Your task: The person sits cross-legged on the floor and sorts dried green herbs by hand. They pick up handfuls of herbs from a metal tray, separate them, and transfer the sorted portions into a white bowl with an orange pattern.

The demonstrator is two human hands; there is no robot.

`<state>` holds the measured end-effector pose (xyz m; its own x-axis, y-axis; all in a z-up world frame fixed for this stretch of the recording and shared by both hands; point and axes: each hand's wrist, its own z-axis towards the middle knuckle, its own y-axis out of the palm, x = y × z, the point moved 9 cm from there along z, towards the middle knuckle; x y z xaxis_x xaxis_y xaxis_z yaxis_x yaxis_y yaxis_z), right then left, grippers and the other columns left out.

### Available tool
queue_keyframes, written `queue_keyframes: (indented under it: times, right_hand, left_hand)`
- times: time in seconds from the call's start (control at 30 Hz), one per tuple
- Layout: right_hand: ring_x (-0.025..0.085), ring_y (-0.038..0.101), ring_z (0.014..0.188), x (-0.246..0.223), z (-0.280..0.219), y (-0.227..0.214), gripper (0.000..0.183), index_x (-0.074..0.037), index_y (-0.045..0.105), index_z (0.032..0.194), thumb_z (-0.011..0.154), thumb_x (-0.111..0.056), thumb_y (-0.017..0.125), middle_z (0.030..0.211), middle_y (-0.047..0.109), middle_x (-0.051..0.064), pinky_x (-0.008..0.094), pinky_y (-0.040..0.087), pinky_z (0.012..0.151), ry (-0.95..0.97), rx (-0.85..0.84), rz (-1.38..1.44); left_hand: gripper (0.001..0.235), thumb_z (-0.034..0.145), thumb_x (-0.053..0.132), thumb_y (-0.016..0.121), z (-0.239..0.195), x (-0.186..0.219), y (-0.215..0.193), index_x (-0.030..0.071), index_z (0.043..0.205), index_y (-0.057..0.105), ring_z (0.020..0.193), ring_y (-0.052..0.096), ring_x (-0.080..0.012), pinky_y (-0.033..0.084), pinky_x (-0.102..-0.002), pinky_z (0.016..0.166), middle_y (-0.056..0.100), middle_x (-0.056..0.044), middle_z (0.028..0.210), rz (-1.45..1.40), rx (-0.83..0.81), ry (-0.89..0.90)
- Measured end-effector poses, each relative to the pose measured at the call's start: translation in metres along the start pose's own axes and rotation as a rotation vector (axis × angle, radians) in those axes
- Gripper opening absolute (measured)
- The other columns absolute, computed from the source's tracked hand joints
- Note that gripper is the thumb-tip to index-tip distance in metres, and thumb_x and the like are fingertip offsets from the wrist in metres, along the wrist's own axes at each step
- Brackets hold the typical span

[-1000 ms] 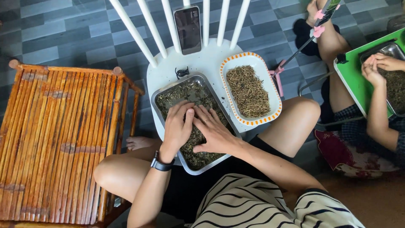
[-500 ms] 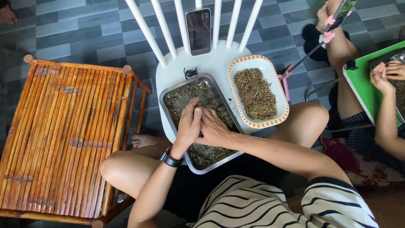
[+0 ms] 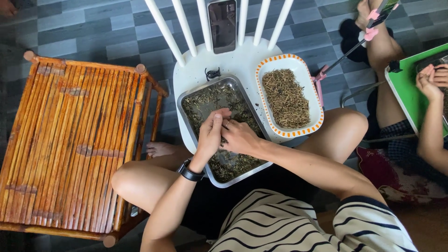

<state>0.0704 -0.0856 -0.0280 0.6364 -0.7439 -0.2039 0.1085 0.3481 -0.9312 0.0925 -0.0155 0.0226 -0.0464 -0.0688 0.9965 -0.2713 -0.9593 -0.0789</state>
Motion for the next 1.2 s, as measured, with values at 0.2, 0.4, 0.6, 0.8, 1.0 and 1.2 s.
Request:
queue_keyframes:
  times: [0.2, 0.4, 0.6, 0.8, 1.0, 1.2]
  right_hand:
    - [0.031, 0.071, 0.075, -0.001, 0.008, -0.050, 0.034, -0.007, 0.066, 0.094, 0.088, -0.038, 0.078, 0.085, 0.062, 0.008, 0.041, 0.060, 0.057, -0.009, 0.143, 0.216]
    - [0.028, 0.069, 0.077, 0.000, 0.008, -0.058, 0.021, -0.014, 0.067, 0.102, 0.087, -0.025, 0.076, 0.088, 0.061, 0.003, 0.038, 0.060, 0.058, -0.091, 0.237, 0.245]
    - [0.023, 0.065, 0.067, -0.004, 0.017, -0.081, 0.030, -0.014, 0.065, 0.090, 0.092, -0.041, 0.077, 0.083, 0.056, 0.001, 0.031, 0.057, 0.054, -0.211, 0.261, 0.196]
    - [0.016, 0.056, 0.061, -0.011, 0.012, -0.096, 0.046, -0.017, 0.058, 0.084, 0.095, -0.061, 0.063, 0.079, 0.047, 0.000, 0.024, 0.051, 0.056, -0.317, 0.401, 0.204]
    - [0.017, 0.056, 0.060, -0.016, 0.014, -0.102, 0.035, -0.016, 0.062, 0.082, 0.099, -0.047, 0.062, 0.074, 0.050, 0.000, 0.024, 0.047, 0.051, -0.339, 0.517, 0.287]
    - [0.018, 0.055, 0.063, -0.016, 0.013, -0.089, 0.029, -0.017, 0.062, 0.079, 0.101, -0.034, 0.057, 0.075, 0.051, 0.000, 0.026, 0.047, 0.051, -0.353, 0.502, 0.283]
  left_hand:
    - [0.049, 0.114, 0.027, 0.030, -0.003, -0.002, -0.005, 0.000, 0.132, 0.066, 0.118, 0.066, -0.0386, 0.049, -0.059, 0.104, 0.071, -0.025, 0.122, -0.222, 0.100, -0.043]
    - [0.059, 0.116, 0.035, 0.021, -0.003, -0.041, 0.026, -0.008, 0.143, 0.052, 0.121, 0.064, -0.0425, 0.056, -0.053, 0.098, 0.061, -0.034, 0.132, -0.698, -0.099, -0.330]
    - [0.040, 0.110, 0.037, 0.042, -0.017, -0.020, 0.042, 0.005, 0.100, 0.065, 0.055, 0.055, -0.0117, 0.045, -0.024, 0.052, 0.064, -0.002, 0.067, -1.137, -0.099, -0.670]
    - [0.025, 0.104, 0.023, 0.051, -0.030, -0.053, 0.061, 0.015, 0.080, 0.052, 0.045, 0.039, -0.0080, 0.042, -0.013, 0.046, 0.033, 0.015, 0.063, -1.504, -0.112, -0.784]
    - [0.033, 0.108, 0.031, 0.043, -0.021, -0.034, 0.061, 0.012, 0.084, 0.057, 0.075, 0.057, -0.0089, 0.045, -0.023, 0.075, 0.050, 0.010, 0.064, -1.273, -0.108, -0.654]
    - [0.032, 0.106, 0.038, 0.046, -0.011, -0.037, 0.062, 0.013, 0.088, 0.056, 0.078, 0.056, -0.0095, 0.045, -0.024, 0.074, 0.051, 0.008, 0.069, -1.189, -0.110, -0.554]
